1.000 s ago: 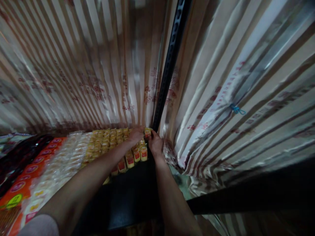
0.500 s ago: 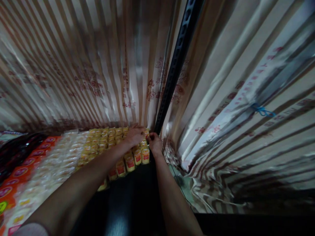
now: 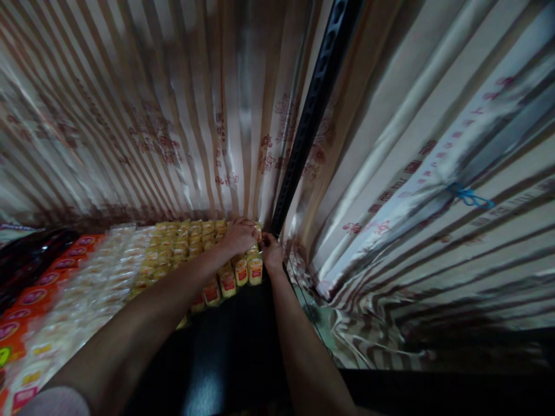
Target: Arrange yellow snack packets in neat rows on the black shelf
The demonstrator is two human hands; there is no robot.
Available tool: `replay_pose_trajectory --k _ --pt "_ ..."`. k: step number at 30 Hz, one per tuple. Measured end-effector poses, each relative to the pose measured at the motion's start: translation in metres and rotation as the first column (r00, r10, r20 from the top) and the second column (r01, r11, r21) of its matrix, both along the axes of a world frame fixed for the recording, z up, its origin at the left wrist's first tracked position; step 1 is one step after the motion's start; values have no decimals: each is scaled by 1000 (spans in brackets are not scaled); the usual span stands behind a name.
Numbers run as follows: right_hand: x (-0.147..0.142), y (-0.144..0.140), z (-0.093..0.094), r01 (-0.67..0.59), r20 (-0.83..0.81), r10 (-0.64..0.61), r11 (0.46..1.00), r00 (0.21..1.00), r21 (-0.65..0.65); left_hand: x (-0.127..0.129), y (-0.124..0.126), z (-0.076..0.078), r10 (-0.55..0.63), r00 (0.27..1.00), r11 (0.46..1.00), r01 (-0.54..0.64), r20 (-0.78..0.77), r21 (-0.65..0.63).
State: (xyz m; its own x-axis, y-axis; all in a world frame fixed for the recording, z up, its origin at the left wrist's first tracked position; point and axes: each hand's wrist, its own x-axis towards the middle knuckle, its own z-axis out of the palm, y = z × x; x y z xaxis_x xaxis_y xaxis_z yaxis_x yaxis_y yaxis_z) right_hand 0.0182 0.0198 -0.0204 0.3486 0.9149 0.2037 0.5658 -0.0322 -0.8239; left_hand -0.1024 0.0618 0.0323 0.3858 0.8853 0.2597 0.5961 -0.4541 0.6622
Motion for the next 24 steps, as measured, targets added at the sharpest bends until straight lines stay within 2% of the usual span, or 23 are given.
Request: replay_pose_trajectory --k 4,7,12,15,19,24 --pt "0 -1 -3 2 -44 -1 1000 999 28 1 -6 5 2 992 997 8 -126 78" --pt "1 -3 -2 26 -15 -25 998 1000 54 2 -13 14 15 974 992 15 -225 128" --pt "5 -19 10 53 31 -56 995 998 82 3 -38 33 -8 975 981 51 -222 190" --pt "3 -37 23 30 23 -33 992 999 124 7 -63 44 -5 989 982 32 -145 186" --pt "-5 -69 44 -17 7 16 987 1000 158 13 -107 52 -79 997 988 81 -22 132" --pt "-20 -124 59 -33 13 32 997 999 72 5 -169 49 -51 996 995 43 77 93"
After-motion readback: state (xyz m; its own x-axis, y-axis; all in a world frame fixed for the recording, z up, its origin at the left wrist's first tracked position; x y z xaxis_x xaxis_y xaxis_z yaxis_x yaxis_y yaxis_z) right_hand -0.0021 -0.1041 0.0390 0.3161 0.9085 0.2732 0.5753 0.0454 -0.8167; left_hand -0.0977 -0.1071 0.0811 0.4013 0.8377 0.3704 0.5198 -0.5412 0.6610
